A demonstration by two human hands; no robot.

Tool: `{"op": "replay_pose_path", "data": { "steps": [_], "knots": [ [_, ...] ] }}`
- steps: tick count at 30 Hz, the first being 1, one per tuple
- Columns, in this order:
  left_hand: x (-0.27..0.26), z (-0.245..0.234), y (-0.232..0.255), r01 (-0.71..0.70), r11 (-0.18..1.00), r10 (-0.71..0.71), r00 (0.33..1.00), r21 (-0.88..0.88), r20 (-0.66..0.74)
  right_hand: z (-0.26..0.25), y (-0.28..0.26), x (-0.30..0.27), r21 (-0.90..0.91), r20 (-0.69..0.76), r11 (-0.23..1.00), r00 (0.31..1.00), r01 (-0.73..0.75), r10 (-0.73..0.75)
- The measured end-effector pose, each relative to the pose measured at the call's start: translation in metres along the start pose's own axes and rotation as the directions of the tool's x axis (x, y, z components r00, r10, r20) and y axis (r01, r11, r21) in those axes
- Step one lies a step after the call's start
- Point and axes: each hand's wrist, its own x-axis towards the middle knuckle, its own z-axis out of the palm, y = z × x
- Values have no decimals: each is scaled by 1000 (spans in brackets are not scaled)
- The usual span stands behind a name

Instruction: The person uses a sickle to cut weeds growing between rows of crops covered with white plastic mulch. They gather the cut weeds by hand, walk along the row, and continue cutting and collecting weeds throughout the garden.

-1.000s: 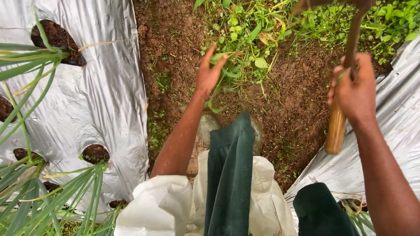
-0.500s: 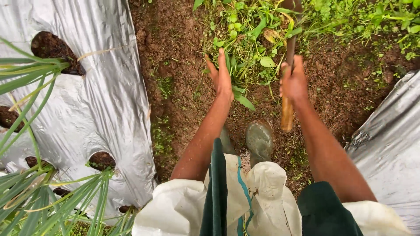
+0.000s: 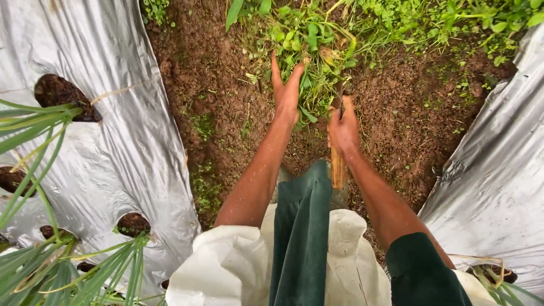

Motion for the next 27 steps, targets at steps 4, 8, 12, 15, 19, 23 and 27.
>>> {"op": "replay_pose_path", "data": {
  "steps": [4, 8, 12, 15, 19, 23, 27],
  "knots": [
    [-22, 4, 10, -10, 998, 9, 1000, -59, -14, -7, -24, -28, 12, 39, 999, 999, 36, -36],
    [-59, 11, 48, -52, 996, 53, 999, -68, 5, -21, -65, -60, 68, 26, 997, 999, 26, -28],
    [-109, 17, 101, -136, 991, 136, 990, -18, 23, -40, -112, -94, 79, -25, 996, 999, 39, -38],
    [-154, 21, 150, -170, 985, 170, 984, -3, 45, -58, -177, -135, 116, -47, 993, 999, 12, -6],
    [-213, 22, 206, -259, 965, 254, 963, 44, 95, -81, -241, -189, 170, -85, 982, 994, 81, -67],
    [-270, 27, 257, -330, 942, 323, 940, 57, 106, -106, -289, -241, 237, -89, 956, 984, 172, -155],
    [-334, 30, 298, -332, 941, 321, 936, 62, 148, -130, -327, -296, 288, -98, 943, 985, 166, -143]
  ]
}}
